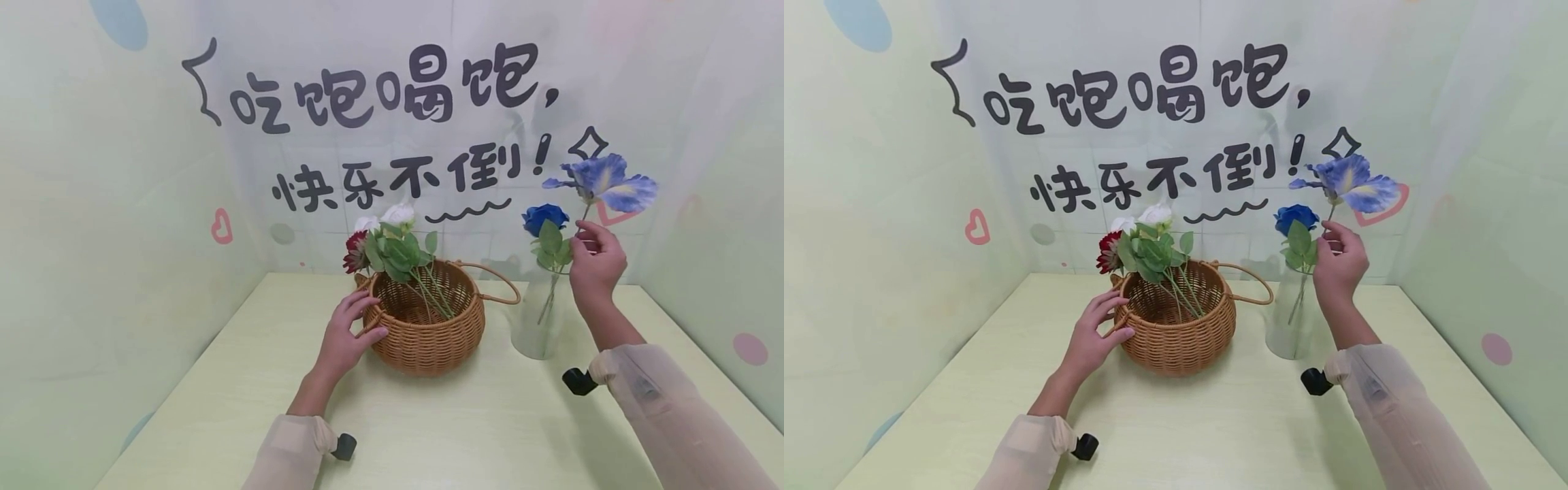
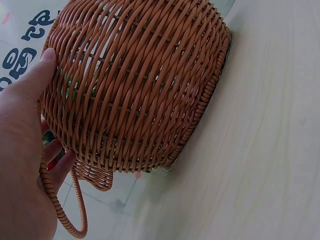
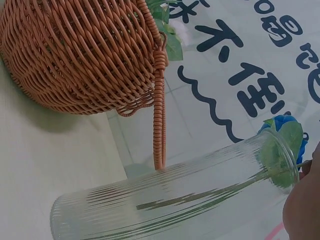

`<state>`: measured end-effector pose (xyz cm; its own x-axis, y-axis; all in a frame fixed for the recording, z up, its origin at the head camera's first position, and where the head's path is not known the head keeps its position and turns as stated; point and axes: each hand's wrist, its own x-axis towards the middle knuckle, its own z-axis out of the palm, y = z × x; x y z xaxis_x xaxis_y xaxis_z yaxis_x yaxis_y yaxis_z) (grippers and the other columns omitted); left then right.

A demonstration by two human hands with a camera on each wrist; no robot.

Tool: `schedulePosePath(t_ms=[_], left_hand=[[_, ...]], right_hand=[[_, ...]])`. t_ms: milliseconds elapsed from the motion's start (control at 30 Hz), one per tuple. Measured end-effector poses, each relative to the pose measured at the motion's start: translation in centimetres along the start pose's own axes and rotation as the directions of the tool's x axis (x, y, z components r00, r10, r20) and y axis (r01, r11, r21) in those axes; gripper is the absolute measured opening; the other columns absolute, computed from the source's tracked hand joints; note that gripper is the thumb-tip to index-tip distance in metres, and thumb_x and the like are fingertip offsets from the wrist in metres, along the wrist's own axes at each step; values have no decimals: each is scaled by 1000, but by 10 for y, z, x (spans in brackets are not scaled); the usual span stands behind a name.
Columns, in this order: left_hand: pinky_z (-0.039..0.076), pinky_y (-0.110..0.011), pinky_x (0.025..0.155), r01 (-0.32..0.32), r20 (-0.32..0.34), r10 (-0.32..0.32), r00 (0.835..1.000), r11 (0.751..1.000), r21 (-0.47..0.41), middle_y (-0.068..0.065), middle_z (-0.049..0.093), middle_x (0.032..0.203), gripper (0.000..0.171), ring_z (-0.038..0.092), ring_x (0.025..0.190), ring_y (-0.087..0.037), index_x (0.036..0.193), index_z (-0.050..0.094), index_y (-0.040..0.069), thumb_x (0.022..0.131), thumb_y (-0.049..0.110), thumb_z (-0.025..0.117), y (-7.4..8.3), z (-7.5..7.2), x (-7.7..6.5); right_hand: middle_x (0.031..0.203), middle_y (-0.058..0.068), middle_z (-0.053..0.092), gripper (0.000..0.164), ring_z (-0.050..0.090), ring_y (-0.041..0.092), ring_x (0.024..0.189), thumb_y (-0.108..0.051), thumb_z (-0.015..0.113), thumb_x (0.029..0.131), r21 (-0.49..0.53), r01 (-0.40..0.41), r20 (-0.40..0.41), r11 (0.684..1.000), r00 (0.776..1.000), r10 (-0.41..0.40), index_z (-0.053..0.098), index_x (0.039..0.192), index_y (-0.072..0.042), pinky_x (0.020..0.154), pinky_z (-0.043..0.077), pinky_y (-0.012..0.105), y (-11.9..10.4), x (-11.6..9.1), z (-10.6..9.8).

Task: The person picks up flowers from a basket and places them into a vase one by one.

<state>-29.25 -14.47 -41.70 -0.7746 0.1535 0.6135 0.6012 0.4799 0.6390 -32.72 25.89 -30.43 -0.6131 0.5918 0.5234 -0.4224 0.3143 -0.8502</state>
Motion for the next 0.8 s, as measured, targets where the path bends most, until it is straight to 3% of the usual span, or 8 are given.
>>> schedulePosePath(t_ms=[200,500,667,800], left_hand=[[47,-51,96,-8,0,8,1000,1000,0,-7,46,143,50,42,130,-29,126,62,14,81,30,80,-1,1,0],[47,-50,96,-5,0,5,1000,1000,-7,-8,46,143,50,42,131,-29,126,63,14,81,28,81,0,1,0],[47,-49,96,-1,-1,1,1000,1000,-4,-6,46,142,49,42,131,-28,125,63,18,81,29,81,0,0,0],[47,-48,97,0,1,0,1000,1000,-1,-6,46,142,48,42,131,-27,125,63,19,81,29,80,-1,1,0]], right_hand=[[96,5,66,28,56,2,79,-2,63,90,-59,7,48,998,999,-4,71,116,-7,71,45,16,4,-1,-2],[89,-9,60,27,55,1,81,-7,64,91,-77,17,73,997,997,-12,70,117,-5,73,44,15,6,-4,-3],[81,-13,57,21,55,-3,74,-6,66,87,-85,45,52,995,998,-41,71,106,2,71,45,13,7,-6,-4],[77,-15,55,15,55,0,72,-6,68,85,-73,2,51,997,999,2,67,98,2,70,46,14,6,-9,-5]])
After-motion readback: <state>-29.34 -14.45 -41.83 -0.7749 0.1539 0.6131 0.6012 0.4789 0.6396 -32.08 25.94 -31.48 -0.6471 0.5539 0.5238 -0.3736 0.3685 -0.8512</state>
